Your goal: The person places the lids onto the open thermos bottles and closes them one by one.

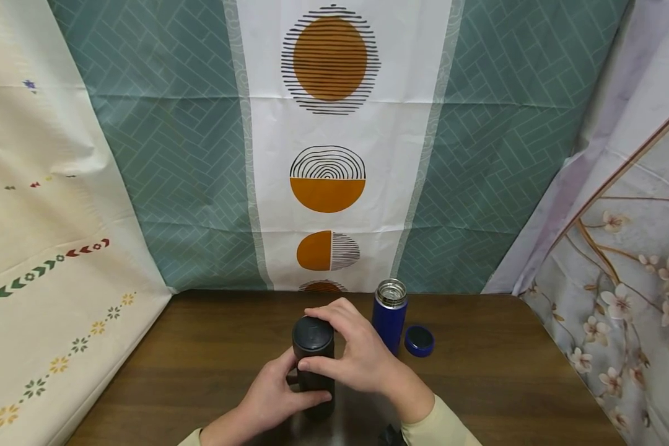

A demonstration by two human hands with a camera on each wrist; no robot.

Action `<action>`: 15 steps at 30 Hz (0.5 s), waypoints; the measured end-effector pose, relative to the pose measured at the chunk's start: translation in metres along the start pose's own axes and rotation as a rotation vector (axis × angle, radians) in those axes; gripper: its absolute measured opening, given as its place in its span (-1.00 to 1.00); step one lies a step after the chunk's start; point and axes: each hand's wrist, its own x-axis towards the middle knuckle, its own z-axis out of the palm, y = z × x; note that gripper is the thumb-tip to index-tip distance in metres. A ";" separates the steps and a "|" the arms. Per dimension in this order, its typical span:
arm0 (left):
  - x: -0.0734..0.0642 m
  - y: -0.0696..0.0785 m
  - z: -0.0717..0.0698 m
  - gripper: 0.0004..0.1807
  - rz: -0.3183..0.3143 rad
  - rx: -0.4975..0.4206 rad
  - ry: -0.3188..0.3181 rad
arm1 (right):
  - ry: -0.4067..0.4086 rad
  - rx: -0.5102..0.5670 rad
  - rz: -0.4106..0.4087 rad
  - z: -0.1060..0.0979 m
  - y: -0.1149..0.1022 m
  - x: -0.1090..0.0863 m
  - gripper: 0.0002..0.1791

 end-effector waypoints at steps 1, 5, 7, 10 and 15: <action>0.000 0.000 0.000 -0.20 0.003 0.002 -0.002 | -0.015 0.002 -0.003 -0.001 0.000 0.000 -0.17; 0.001 -0.003 -0.001 -0.21 0.009 -0.012 -0.019 | -0.070 0.030 -0.047 -0.003 0.002 0.002 -0.15; 0.001 -0.004 -0.002 -0.23 0.015 -0.023 -0.029 | -0.092 0.051 -0.080 -0.004 0.003 0.003 -0.16; 0.002 -0.005 -0.003 -0.25 0.025 -0.042 -0.047 | -0.114 0.086 -0.118 -0.007 0.004 0.003 -0.18; 0.004 -0.006 -0.005 -0.25 0.027 -0.070 -0.101 | -0.147 0.127 -0.141 -0.011 0.006 0.003 -0.19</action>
